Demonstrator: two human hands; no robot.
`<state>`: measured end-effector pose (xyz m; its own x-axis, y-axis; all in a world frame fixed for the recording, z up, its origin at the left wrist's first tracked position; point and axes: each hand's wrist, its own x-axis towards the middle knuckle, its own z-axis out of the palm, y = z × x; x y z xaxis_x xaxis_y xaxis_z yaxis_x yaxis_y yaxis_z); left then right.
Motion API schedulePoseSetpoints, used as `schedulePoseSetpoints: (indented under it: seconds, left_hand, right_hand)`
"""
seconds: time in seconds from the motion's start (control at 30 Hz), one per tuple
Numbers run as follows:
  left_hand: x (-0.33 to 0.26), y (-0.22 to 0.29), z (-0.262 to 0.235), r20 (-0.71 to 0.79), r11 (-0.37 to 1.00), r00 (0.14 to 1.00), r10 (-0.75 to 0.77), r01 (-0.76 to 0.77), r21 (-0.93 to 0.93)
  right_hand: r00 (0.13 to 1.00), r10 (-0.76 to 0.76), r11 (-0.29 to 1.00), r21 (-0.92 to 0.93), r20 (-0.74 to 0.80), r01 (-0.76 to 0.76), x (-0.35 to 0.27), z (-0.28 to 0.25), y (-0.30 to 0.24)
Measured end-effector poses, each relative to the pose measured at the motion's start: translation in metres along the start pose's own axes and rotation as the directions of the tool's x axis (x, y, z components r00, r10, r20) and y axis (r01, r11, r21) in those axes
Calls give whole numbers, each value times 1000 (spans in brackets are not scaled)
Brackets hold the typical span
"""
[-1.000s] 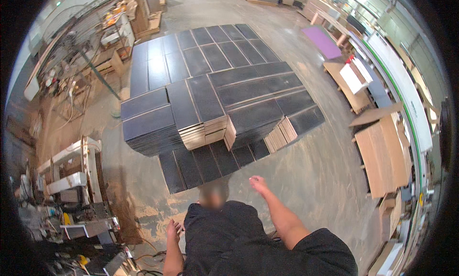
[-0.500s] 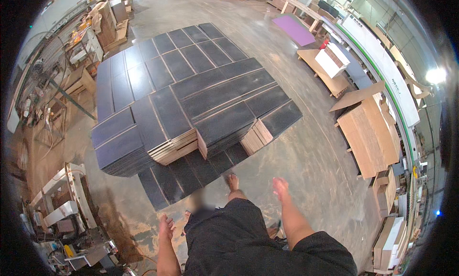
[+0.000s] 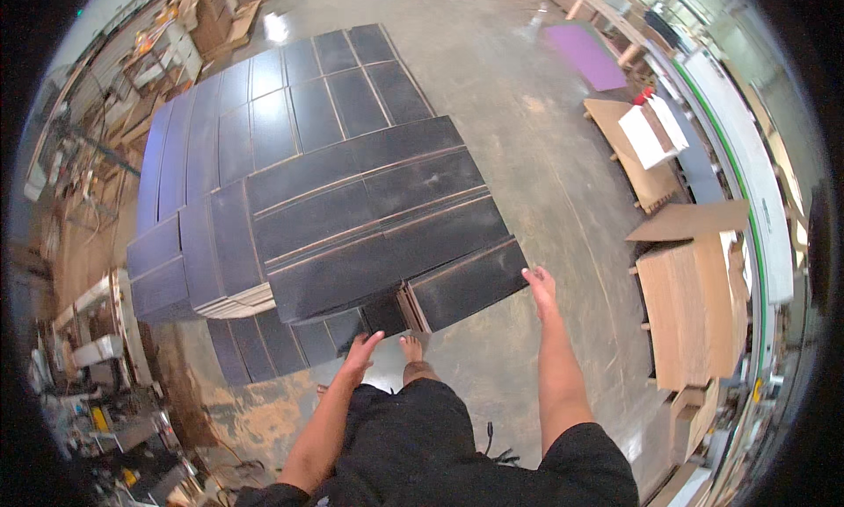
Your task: The person takes stacks of thin dark wood panels from a pallet, feeds them by hand into an industrial drilling machine, retrieves the processed panels, and stacks them onto a different pallet.
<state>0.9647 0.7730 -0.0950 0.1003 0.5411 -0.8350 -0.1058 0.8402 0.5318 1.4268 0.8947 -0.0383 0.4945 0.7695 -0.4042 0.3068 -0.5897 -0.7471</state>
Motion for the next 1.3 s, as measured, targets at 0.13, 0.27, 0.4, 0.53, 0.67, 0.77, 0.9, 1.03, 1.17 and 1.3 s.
schedulePoseSetpoints:
  seconds: [0.13,0.27,0.4,0.53,0.67,0.77,0.9,1.03,1.17,1.3]
  left_hand:
    - [9,56,81,80,994,991,112,-111,-13]
    - [11,94,136,90,975,992,88,-68,-211]
    - [41,82,151,11,939,996,89,-80,-335]
    - [42,83,133,9,965,998,67,-63,-253]
    - [51,77,127,-36,973,991,128,-133,-187]
    - [43,83,132,6,966,997,81,-77,-246]
    - [52,63,116,158,919,987,29,36,-392]
    - [24,85,130,120,915,993,2,47,-402]
    - [20,77,137,129,898,991,40,21,-440]
    - [23,74,146,125,881,990,58,9,-473]
  right_hand:
    - [954,128,991,-64,272,-115,29,-1,-23]
    - [846,187,979,-28,499,-200,42,-5,-20]
    - [854,81,986,87,514,-146,38,-3,17]
    - [847,67,953,217,527,-210,9,-7,37]
    - [844,220,792,415,490,-447,11,-4,52]
    - [827,181,782,432,533,-450,17,-3,60]
    - [716,276,652,422,642,-630,13,5,68]
    - [742,218,675,451,634,-584,8,3,74]
    - [743,172,732,422,646,-536,14,-1,65]
    - [712,195,772,343,675,-536,36,-13,52]
